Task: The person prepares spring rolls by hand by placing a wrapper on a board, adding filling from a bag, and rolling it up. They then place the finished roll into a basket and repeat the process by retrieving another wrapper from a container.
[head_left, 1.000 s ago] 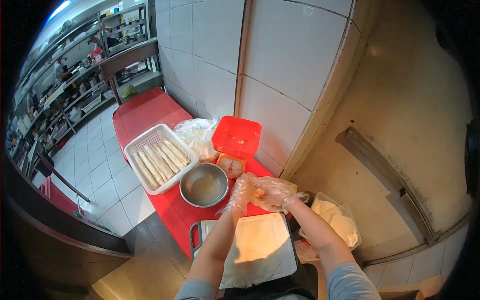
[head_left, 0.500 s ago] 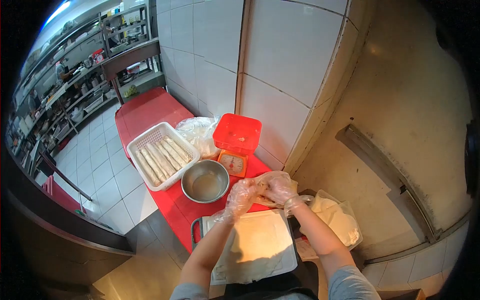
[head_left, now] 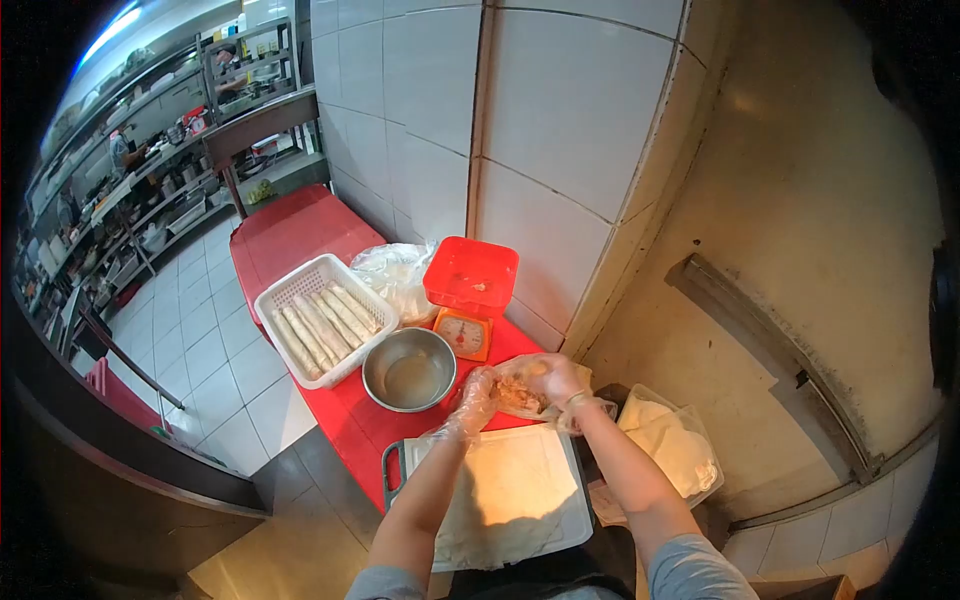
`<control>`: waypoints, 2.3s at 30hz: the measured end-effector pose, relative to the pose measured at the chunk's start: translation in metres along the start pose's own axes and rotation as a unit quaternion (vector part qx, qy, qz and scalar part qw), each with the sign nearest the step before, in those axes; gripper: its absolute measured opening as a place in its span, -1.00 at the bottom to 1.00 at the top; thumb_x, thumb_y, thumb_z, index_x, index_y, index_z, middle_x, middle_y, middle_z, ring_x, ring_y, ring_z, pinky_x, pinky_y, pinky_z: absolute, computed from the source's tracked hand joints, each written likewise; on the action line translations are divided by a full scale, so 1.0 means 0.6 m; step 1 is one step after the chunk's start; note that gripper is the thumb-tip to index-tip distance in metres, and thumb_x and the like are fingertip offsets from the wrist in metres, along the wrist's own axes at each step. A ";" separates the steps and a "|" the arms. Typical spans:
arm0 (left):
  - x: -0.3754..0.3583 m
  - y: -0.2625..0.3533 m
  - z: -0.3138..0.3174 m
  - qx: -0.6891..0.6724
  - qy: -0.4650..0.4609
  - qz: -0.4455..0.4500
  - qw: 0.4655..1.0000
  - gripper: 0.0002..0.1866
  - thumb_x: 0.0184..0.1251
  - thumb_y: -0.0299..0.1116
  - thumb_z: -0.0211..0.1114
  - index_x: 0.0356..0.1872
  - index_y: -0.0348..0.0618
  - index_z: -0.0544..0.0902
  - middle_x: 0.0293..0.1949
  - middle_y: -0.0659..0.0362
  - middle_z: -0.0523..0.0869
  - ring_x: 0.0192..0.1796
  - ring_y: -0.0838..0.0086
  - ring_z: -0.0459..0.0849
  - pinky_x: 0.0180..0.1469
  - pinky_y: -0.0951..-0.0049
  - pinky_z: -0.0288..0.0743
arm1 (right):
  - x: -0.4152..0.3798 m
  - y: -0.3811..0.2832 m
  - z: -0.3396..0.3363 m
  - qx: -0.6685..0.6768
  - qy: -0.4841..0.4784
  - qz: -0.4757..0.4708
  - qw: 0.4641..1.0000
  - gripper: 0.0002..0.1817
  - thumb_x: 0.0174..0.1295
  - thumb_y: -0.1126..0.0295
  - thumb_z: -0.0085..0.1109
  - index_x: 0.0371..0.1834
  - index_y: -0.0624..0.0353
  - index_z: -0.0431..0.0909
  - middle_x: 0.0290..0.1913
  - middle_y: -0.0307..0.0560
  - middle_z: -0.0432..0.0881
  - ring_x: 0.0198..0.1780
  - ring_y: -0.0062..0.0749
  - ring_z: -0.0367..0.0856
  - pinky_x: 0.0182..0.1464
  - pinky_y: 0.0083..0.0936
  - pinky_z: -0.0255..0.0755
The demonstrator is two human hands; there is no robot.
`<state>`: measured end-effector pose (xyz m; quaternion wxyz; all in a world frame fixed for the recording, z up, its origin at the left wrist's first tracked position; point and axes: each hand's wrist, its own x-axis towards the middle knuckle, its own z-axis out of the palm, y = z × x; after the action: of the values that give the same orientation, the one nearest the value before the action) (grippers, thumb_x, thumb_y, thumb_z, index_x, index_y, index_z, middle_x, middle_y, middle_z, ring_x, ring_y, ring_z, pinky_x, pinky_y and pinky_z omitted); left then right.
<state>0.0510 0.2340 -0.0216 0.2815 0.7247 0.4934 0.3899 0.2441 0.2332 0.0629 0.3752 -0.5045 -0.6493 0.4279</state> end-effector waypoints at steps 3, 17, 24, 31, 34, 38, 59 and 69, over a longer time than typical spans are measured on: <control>0.023 -0.075 0.054 -0.229 -0.017 -0.002 0.973 -0.62 0.20 -0.71 0.17 0.08 -0.29 0.57 0.07 0.05 0.62 0.19 0.18 0.62 0.24 0.25 0.51 | -0.007 -0.005 -0.033 0.395 -0.010 0.108 0.912 -0.69 0.29 0.49 0.20 0.09 0.30 0.54 -0.06 -0.06 0.65 0.01 -0.28 0.69 0.00 -0.35 0.66; -0.107 0.177 -0.018 -0.868 -0.056 -0.161 0.467 -0.44 0.52 0.21 0.00 0.24 0.02 0.50 0.21 0.14 0.61 0.22 0.24 0.59 0.23 0.07 0.52 | -0.158 -0.102 0.019 -0.318 0.069 -0.310 0.893 -0.85 0.18 0.34 0.31 -0.25 0.14 0.71 -0.17 -0.02 0.69 -0.07 -0.15 0.67 0.06 -0.23 0.47; -0.134 0.117 0.004 -0.752 -0.094 -0.271 0.594 -0.77 0.46 -0.14 0.28 -0.06 -0.01 0.60 -0.10 0.25 0.69 0.02 0.44 0.68 0.03 0.35 0.66 | -0.242 -0.154 -0.038 -0.255 0.038 -0.277 0.926 -0.74 0.08 0.28 0.37 -0.20 0.16 0.73 -0.10 0.00 0.70 0.02 -0.08 0.63 0.15 -0.17 0.45; -0.017 0.233 -0.183 -0.635 -0.085 -0.154 0.752 -0.76 0.52 -0.12 0.16 -0.06 -0.04 0.58 -0.16 0.22 0.67 -0.17 0.39 0.64 0.03 0.19 0.54 | -0.515 -0.014 -0.234 -0.135 0.235 0.070 0.960 -0.67 0.19 0.35 0.33 -0.01 0.26 0.67 0.00 -0.02 0.66 0.08 -0.24 0.61 0.20 -0.32 0.46; 0.120 0.211 -0.245 -0.486 -0.057 -0.089 0.868 -0.70 0.49 -0.12 0.20 0.02 -0.10 0.60 -0.22 0.21 0.64 -0.25 0.40 0.63 -0.19 0.37 0.58 | -0.689 0.103 -0.300 -0.061 0.357 0.166 0.917 -0.70 0.24 0.41 0.30 -0.01 0.33 0.65 -0.12 -0.05 0.71 -0.04 -0.33 0.64 0.10 -0.39 0.49; 0.282 0.180 -0.235 -0.067 0.085 -0.038 0.993 -0.58 0.12 -0.21 0.51 -0.07 -0.15 0.57 -0.27 0.12 0.72 -0.20 0.46 0.72 -0.24 0.44 0.61 | -0.863 0.106 -0.321 -0.023 0.419 0.215 0.882 -0.75 0.32 0.42 0.23 -0.01 0.32 0.63 -0.34 -0.35 0.54 -0.36 -0.66 0.43 -0.29 -0.65 0.36; -0.003 0.078 0.096 0.134 0.048 0.154 0.978 -0.65 0.40 -0.21 0.23 0.05 -0.25 0.65 -0.12 -0.14 0.71 0.01 -0.04 0.68 0.06 0.02 0.56 | -0.773 0.111 -0.334 0.091 0.348 0.233 0.904 -0.76 0.38 0.36 0.22 -0.06 0.34 0.61 -0.32 -0.32 0.56 -0.31 -0.64 0.50 -0.20 -0.58 0.50; 0.032 0.095 0.091 0.244 -0.112 -0.067 0.961 -0.63 0.33 -0.22 0.25 0.06 -0.21 0.67 -0.03 -0.13 0.72 -0.01 0.04 0.72 0.01 0.15 0.60 | -0.893 0.204 -0.328 0.099 0.367 0.226 0.897 -0.79 0.41 0.31 0.22 -0.20 0.27 0.59 -0.36 -0.35 0.53 -0.34 -0.65 0.44 -0.21 -0.63 0.40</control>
<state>0.1289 0.2308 -0.0002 0.1748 0.7759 0.5861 0.1547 0.5781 -0.2398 -0.0119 0.5282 -0.7190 -0.2886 0.3475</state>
